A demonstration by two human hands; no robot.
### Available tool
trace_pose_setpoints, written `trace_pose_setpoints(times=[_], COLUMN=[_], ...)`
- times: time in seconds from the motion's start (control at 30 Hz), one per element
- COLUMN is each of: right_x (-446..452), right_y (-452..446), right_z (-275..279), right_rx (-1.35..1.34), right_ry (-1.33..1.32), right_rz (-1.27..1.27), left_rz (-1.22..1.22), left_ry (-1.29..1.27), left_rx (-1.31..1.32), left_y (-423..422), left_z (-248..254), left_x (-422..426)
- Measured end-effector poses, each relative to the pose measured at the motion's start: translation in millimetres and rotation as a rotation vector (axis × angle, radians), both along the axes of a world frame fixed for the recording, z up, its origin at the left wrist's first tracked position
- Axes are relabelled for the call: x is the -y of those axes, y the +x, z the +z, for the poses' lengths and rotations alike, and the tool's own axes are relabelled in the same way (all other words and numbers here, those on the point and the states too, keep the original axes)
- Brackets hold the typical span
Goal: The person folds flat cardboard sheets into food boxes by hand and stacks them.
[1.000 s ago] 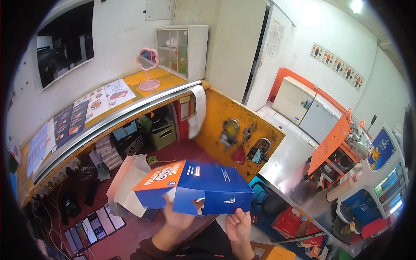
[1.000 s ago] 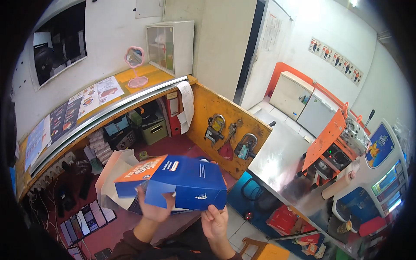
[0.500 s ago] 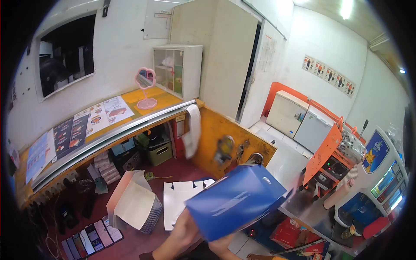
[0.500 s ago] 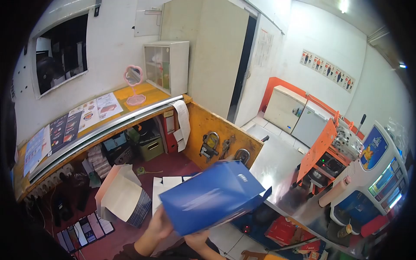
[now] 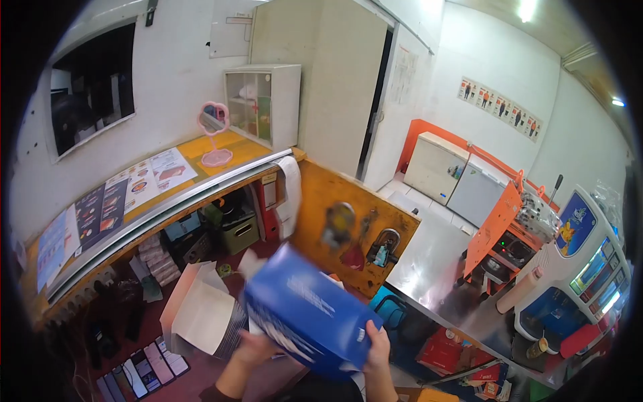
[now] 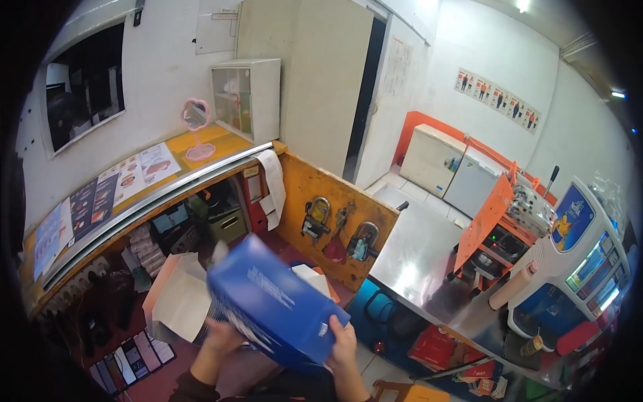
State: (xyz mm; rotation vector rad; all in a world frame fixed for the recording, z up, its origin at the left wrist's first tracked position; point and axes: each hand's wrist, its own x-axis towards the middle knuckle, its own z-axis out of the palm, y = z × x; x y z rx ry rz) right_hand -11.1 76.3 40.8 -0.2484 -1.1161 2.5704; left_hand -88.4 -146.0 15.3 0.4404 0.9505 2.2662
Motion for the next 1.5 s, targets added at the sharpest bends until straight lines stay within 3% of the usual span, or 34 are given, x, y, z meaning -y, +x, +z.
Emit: trace_pose_setpoints(times=[0.03,0.07,0.1,0.17,0.23,0.27,0.33,0.4,0.43,0.47,0.53,0.57,0.63,0.67,0.73,0.8,0.83,0.87,0.93,0.97,1.03,1.13,1.17,1.2,1.27,1.3,1.33,1.4,1.43,1.5], right_x=[20,30,36,39,53,59,60,64,69,61,19,-1,-32,-35,-13,12,37,60,69,68,59,43,40,42,53,59,60,64,69,89], right_y=[-4,-6,-8,-12,-14,-14,-16,-17,-22,-24,-22,-20,-12,-11,-12,-20,-25,-29,-30,-31,-32,-36,-35,-37,-42,-40,-37,-28,-31,-34], right_z=[6,0,-7,-14,5,11,-4,-9,-9,-4,13,13,19,24,32,-6,-26,-9,-7,-6,-3,-14,-16,-16,-17,-14,-18,-29,-35,-50], right_rx=[-0.095,-0.087,-0.21,-0.398,-0.346,-0.298,-0.271,-0.222,-0.241,-0.236,-0.063,-0.049,-0.074,-0.113,-0.049,0.157,0.124,-0.093,-0.147,-0.145,0.012,0.009,-0.161,-0.163,-0.06,-0.06,-0.057,-0.13,-0.156,-0.164], right_ry=[0.017,0.016,0.134,0.321,0.185,0.052,0.124,0.685,0.615,0.611,0.078,-0.018,-0.307,-0.31,-0.093,0.406,0.413,0.128,-0.192,-0.192,-0.496,-0.44,-0.317,-0.316,-0.034,0.132,0.134,0.276,0.213,0.124], right_rz=[-0.115,-0.109,-0.202,-0.347,-0.425,-0.504,-0.516,-0.479,-0.598,-0.592,-0.21,-0.013,0.385,0.454,0.224,-0.17,-0.415,-0.398,-0.086,-0.081,0.216,0.157,0.116,0.119,-0.306,-0.366,-0.361,-0.289,-0.267,-0.227], left_rz=[-0.096,-0.199,-0.195,-0.307,-0.4,-0.232,0.095,0.548,0.553,0.469,0.466,0.471,0.492,0.443,0.513,0.573,0.628,0.613,0.667,0.672,0.428,0.245,0.225,0.228,-0.023,0.089,0.094,0.671,0.692,0.584], left_ry=[-0.122,-0.409,-0.41,0.088,0.584,0.499,0.255,-0.081,-0.2,0.06,-0.003,-0.004,-0.449,-0.668,-0.611,-0.495,-0.375,-0.196,-0.192,-0.194,-0.271,-0.18,0.172,0.174,0.647,0.493,0.496,-0.634,-0.553,-0.463], left_rx=[-0.082,-0.43,-0.422,-0.236,-0.041,-0.102,-0.202,-0.585,-0.388,-0.151,-0.254,-0.255,-0.627,-0.701,-0.64,-0.648,-0.661,-0.558,-0.544,-0.542,-0.415,-0.261,0.174,0.171,0.44,0.425,0.428,-0.429,-0.195,-0.041], left_y=[10,15,16,13,11,18,32,40,35,28,16,10,0,-6,-8,3,8,15,18,17,14,0,5,2,-4,-3,3,14,19,18], left_z=[-9,-20,-22,-17,-11,-10,-6,3,1,5,22,24,23,18,3,2,4,3,4,6,16,9,10,7,-11,-22,-29,-32,-22,-21], left_x=[-4,-9,-16,-30,-45,-52,-67,-80,-76,-74,-59,-51,-34,-27,-31,-44,-54,-64,-74,-70,-59,-44,-45,-41,-30,-36,-40,-47,-52,-49])
